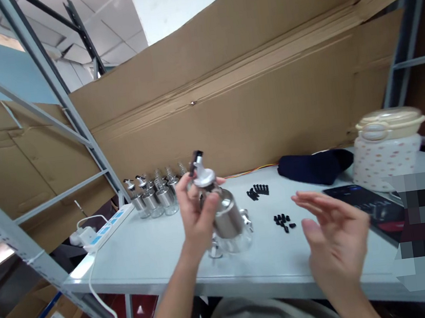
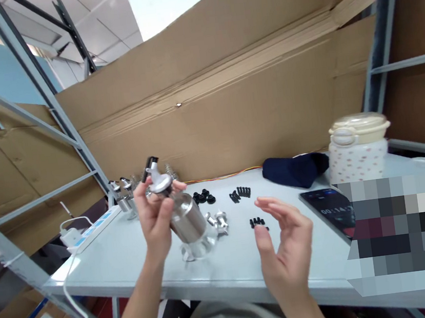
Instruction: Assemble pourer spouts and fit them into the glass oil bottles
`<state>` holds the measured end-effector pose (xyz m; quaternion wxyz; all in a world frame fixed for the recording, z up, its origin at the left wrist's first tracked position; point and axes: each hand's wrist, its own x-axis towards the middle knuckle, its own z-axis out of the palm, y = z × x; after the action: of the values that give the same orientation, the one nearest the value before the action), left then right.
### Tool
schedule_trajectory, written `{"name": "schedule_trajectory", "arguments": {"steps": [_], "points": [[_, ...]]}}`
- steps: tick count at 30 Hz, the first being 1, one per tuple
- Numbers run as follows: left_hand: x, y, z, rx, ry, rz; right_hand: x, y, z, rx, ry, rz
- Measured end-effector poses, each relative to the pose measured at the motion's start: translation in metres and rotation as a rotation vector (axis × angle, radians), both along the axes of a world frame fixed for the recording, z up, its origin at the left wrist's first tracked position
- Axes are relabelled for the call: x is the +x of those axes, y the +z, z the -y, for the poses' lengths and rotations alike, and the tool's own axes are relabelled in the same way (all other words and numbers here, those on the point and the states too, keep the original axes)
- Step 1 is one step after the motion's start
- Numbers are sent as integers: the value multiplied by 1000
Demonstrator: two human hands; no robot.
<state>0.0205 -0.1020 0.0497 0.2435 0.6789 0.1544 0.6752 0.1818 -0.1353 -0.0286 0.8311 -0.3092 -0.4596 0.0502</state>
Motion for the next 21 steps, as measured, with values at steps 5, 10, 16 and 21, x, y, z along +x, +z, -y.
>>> {"name": "schedule_trajectory", "arguments": {"steps": [5,10,16,21], "points": [[-55,17,-50,-52,344,-78,-3,-21,-13,-412,-43,238],[-101,21,-97,-140,613,-224,-6,-24,-20,-488,48,477],[-130,10,-125,-246,916,-464,-6,-24,-20,-513,112,600],[-140,-9,-144,-202,910,-599,-5,-19,-16,-568,187,622]]}}
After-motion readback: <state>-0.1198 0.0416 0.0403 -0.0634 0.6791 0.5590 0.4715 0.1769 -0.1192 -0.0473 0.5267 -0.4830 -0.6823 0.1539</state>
